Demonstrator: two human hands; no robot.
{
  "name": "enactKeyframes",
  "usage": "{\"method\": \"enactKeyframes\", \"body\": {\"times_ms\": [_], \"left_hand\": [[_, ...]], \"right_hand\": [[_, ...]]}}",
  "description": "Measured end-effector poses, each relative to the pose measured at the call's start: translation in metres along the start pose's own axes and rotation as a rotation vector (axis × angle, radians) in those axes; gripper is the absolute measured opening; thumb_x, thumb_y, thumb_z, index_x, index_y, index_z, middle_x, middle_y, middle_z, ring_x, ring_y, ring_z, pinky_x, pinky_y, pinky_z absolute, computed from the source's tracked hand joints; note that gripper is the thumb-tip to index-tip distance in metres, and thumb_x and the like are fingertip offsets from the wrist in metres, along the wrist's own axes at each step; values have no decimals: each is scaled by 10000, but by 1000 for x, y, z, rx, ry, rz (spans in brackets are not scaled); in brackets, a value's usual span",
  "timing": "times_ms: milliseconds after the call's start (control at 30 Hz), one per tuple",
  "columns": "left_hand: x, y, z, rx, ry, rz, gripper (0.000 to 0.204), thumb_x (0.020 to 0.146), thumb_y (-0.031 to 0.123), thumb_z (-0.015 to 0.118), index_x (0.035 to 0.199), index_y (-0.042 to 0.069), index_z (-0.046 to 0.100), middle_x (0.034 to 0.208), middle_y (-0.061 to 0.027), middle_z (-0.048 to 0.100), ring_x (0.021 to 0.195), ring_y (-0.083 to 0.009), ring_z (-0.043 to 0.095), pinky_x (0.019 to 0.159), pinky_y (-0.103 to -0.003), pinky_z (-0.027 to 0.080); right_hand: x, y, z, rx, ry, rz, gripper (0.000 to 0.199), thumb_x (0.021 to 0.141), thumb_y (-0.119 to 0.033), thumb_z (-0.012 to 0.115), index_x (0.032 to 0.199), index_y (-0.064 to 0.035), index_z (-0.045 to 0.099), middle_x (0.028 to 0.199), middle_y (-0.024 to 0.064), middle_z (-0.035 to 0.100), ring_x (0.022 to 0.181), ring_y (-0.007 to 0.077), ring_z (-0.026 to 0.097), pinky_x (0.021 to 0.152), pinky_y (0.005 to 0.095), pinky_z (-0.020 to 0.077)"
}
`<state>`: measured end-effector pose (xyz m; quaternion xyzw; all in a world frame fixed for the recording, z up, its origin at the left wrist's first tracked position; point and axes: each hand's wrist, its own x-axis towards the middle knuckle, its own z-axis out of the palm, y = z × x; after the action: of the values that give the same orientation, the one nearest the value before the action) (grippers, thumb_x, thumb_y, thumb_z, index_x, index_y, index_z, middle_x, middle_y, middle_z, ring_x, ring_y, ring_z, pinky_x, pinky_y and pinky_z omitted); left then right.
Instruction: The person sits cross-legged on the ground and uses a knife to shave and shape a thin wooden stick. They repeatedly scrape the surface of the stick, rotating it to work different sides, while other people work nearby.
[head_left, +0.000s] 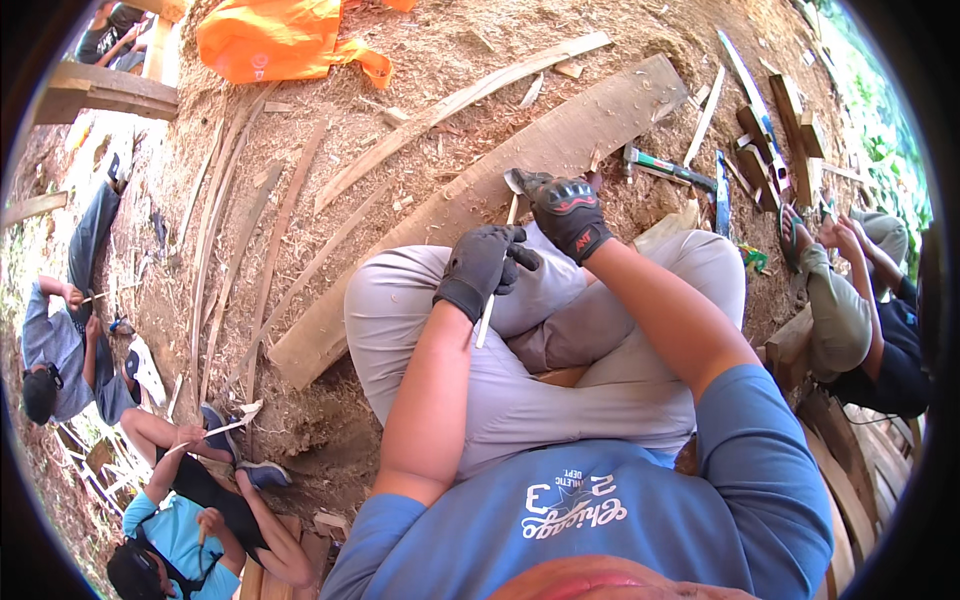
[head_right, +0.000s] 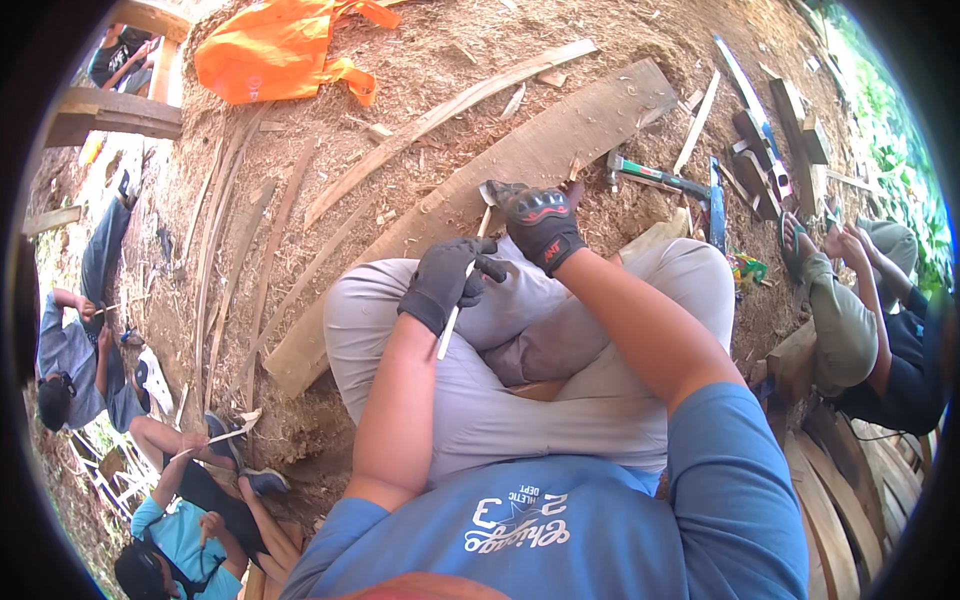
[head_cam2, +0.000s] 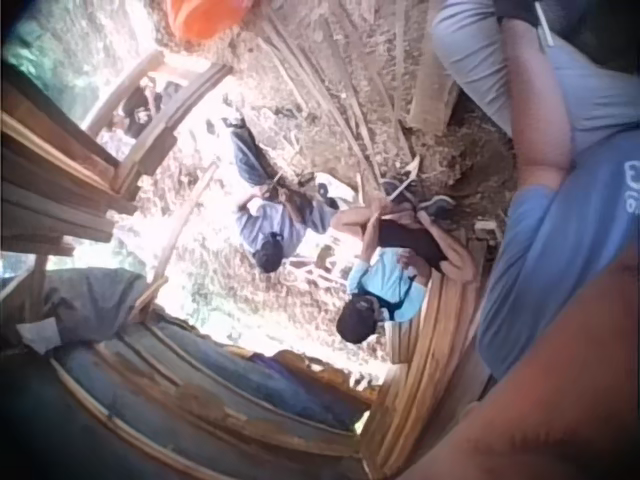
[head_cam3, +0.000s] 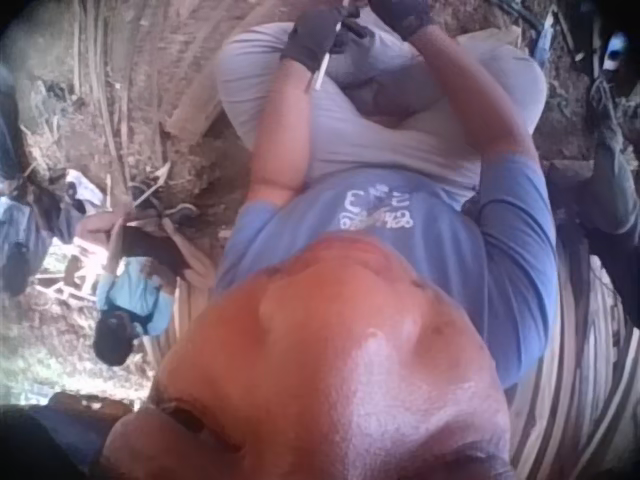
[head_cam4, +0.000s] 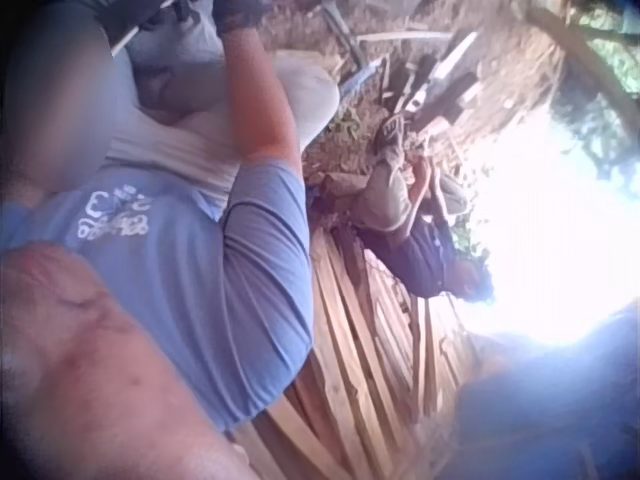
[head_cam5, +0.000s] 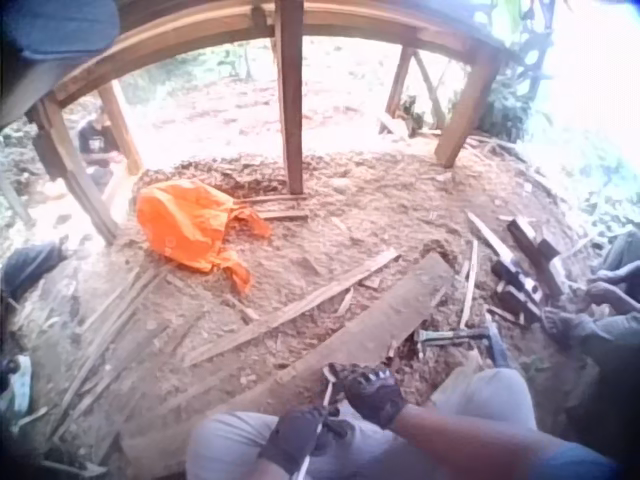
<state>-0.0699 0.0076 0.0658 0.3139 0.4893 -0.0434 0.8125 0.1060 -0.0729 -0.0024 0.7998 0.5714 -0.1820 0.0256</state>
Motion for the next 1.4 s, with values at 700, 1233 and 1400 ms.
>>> {"method": "enactKeyframes", "body": {"times_ms": [700, 1233, 1400], "left_hand": [[-11, -2, -2, 120, 5, 37, 260, 1076, 187, 514, 1053, -23, 665, 748, -112, 674, 411, -77, 420, 370, -260, 273], [-7, -5, -2, 71, 0, -7, 295, 1093, 210, 495, 1109, -30, 666, 740, -116, 672, 399, -91, 415, 364, -279, 271], [-9, -6, -1, 121, 47, 12, 291, 1090, 212, 511, 1098, -33, 669, 740, -118, 675, 394, -95, 411, 364, -285, 267]], "right_hand": [[-14, -8, 20, 140, 317, -169, 450, 980, -167, 521, 1406, -196, 663, 1020, 96, 777, 868, 325, 761, 882, 644, 513], [-19, -12, 13, 83, 270, -97, 395, 962, -136, 533, 1321, -124, 697, 971, 151, 767, 825, 315, 759, 840, 528, 574], [-11, -3, 1, 214, 309, -142, 420, 939, -108, 545, 1328, -121, 702, 928, 154, 761, 788, 313, 751, 780, 485, 584]]}}
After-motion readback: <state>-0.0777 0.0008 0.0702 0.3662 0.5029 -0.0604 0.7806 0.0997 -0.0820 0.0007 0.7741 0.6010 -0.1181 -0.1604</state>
